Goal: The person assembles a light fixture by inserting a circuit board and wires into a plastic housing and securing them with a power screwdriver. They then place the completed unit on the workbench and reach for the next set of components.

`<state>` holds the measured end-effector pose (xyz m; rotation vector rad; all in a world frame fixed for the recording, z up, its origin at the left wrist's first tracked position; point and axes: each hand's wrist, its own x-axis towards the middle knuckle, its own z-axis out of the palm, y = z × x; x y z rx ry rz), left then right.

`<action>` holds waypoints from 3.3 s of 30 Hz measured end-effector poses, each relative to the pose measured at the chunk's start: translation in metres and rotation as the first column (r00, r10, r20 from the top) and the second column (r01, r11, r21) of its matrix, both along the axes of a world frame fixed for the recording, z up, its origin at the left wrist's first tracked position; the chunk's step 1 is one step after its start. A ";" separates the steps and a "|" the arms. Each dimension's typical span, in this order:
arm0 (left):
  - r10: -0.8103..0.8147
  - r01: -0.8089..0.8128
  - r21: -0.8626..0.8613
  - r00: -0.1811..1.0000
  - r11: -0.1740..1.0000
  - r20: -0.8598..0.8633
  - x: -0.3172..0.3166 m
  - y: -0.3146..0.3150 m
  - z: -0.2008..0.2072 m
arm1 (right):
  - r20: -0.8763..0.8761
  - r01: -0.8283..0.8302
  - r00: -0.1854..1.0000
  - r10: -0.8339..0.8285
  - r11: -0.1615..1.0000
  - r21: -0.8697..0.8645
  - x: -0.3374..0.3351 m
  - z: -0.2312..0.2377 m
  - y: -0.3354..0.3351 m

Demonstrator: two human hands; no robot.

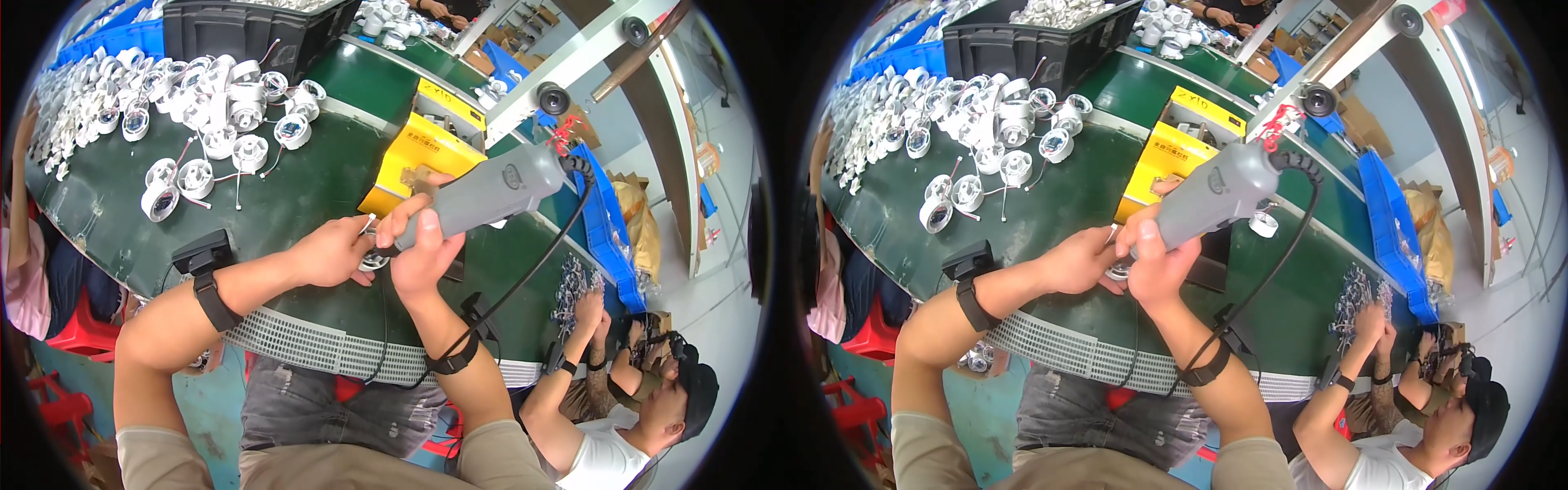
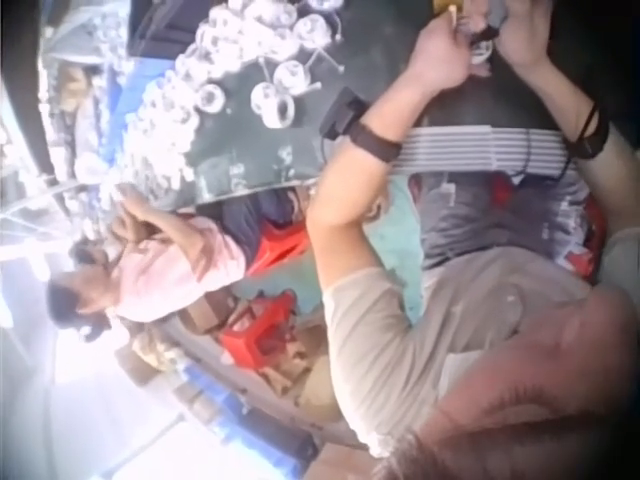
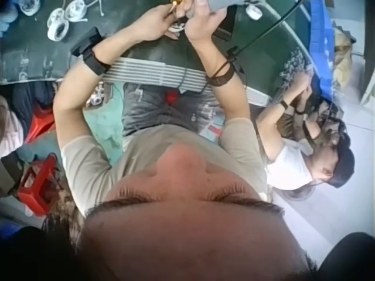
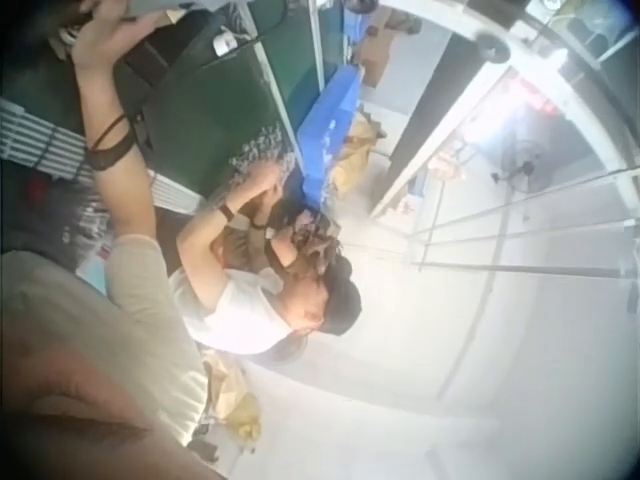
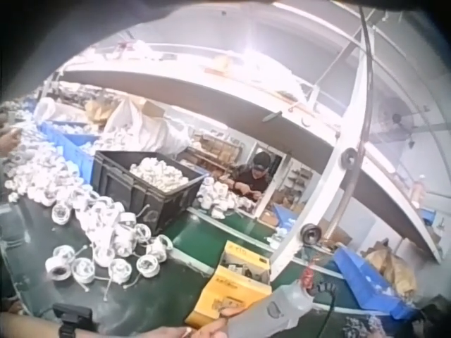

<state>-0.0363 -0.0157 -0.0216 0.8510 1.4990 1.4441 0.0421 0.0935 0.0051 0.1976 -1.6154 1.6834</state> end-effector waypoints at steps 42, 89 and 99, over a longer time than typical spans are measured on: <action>-0.336 0.260 0.376 0.929 0.890 0.153 -0.001 -0.017 0.022 | 0.356 -0.102 0.934 0.038 0.981 0.162 0.061 -0.002 0.041; 0.063 -0.017 0.613 0.996 0.790 -0.055 0.010 -0.015 0.015 | -0.106 0.282 0.913 -0.393 0.422 0.862 0.072 0.029 0.040; -0.133 0.097 0.562 0.991 0.822 0.024 0.018 -0.017 0.012 | 0.444 -0.086 0.893 0.069 0.996 0.018 0.074 0.022 0.017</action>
